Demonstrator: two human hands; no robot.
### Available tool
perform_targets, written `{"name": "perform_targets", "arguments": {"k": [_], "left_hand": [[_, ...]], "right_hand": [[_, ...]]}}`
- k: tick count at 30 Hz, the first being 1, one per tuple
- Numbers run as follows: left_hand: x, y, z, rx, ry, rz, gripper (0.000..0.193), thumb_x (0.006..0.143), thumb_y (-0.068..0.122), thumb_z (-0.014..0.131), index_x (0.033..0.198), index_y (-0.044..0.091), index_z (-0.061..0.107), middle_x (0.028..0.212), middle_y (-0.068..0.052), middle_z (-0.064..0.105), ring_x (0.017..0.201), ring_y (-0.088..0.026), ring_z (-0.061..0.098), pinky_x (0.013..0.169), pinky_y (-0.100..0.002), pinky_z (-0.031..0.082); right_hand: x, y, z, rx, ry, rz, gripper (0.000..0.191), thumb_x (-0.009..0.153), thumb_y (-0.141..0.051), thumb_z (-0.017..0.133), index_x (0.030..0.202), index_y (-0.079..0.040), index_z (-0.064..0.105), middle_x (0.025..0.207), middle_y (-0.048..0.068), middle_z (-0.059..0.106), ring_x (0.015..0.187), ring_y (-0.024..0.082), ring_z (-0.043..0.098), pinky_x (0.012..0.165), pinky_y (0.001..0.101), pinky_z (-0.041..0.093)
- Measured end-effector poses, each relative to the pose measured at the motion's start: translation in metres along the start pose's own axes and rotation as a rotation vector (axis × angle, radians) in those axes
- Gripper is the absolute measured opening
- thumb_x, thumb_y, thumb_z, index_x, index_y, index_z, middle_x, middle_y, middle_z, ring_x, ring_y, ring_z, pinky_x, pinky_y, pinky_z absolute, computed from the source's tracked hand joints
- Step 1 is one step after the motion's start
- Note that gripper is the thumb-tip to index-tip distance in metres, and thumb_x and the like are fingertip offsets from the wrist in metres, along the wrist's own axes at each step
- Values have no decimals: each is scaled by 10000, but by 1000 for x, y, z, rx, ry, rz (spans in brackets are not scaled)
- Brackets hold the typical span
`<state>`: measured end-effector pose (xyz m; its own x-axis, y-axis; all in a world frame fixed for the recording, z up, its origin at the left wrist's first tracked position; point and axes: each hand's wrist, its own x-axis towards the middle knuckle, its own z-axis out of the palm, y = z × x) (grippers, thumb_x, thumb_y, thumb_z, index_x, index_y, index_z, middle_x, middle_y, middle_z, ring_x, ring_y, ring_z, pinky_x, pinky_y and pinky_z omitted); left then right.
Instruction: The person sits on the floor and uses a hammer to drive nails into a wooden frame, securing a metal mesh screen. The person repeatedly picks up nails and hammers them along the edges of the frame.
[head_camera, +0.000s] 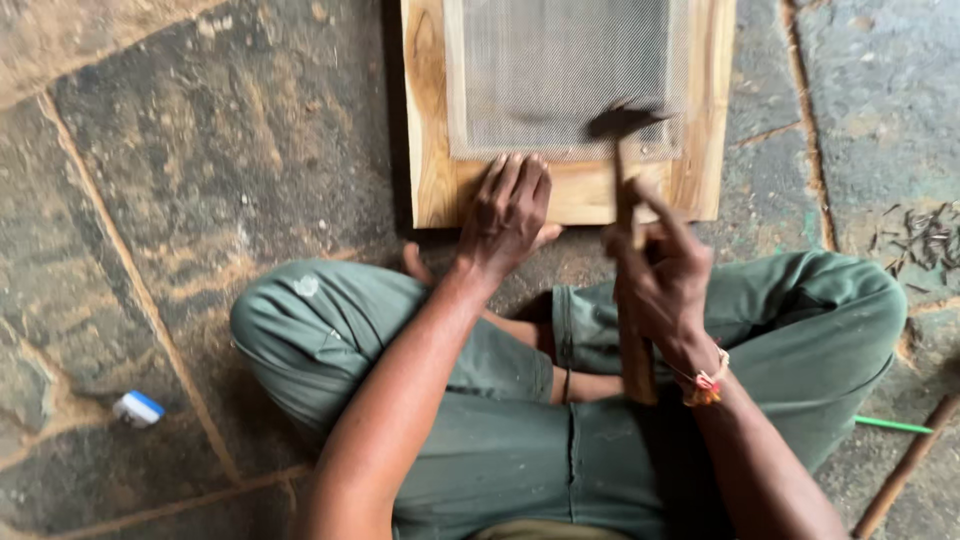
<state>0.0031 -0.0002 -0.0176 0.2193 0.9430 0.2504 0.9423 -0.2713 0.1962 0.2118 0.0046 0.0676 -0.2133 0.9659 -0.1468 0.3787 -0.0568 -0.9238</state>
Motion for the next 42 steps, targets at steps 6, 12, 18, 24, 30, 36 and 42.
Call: {"name": "perform_targets", "arguments": {"k": [6, 12, 18, 24, 30, 36, 42], "left_hand": [[-8, 1, 17, -30, 11, -6, 873, 629, 502, 934, 1240, -41, 629, 1327, -229, 621, 1265, -391, 576, 1138, -530, 435], [-15, 3, 24, -20, -20, -19, 884, 671, 540, 923, 1232, -63, 602, 1333, -277, 601, 1261, -430, 568, 1129, -534, 424], [-12, 8, 19, 30, -30, -47, 852, 664, 547, 910, 1187, -46, 592, 1279, -249, 600, 1234, -400, 593, 1125, -496, 443], [-11, 13, 29, 96, -17, -22, 872, 662, 577, 895, 1174, -51, 573, 1203, -200, 602, 1195, -366, 611, 1139, -493, 455], [-16, 0, 15, 93, 33, -53, 901, 646, 600, 879, 1199, -38, 565, 1183, -208, 620, 1131, -356, 635, 1102, -467, 463], [-19, -12, 12, -16, -43, -99, 855, 704, 572, 879, 1226, -34, 577, 1185, -218, 631, 1110, -366, 643, 1118, -498, 474], [-25, -12, 22, -31, 73, -39, 910, 655, 587, 901, 1253, -27, 593, 1238, -230, 626, 1147, -401, 634, 1061, -531, 487]], "right_hand": [[0, 5, -3, 129, -87, 102, 561, 981, -70, 727, 1511, -60, 544, 780, 13, 693, 619, 36, 572, 515, 225, 455], [-2, 13, 4, -78, -61, 16, 547, 962, -64, 720, 1486, -75, 564, 712, 47, 645, 591, 66, 547, 504, 259, 455], [-8, 11, 12, -511, -68, -295, 541, 966, -70, 714, 1480, -45, 549, 802, 225, 634, 666, 340, 617, 591, 429, 511], [-12, 16, 10, -554, -2, -456, 512, 997, -53, 613, 1502, -62, 531, 1001, 209, 719, 816, 381, 703, 688, 466, 563], [-11, -1, 20, -589, -16, -457, 481, 1006, -86, 622, 1481, -88, 550, 984, 206, 723, 790, 357, 718, 664, 454, 573], [-13, 3, 29, -707, -74, -343, 543, 962, -127, 672, 1490, -102, 551, 861, 209, 718, 700, 384, 693, 594, 486, 547], [-15, 0, 24, -579, -64, -221, 528, 928, -139, 741, 1437, -145, 601, 767, 209, 690, 640, 349, 678, 559, 437, 523]]}}
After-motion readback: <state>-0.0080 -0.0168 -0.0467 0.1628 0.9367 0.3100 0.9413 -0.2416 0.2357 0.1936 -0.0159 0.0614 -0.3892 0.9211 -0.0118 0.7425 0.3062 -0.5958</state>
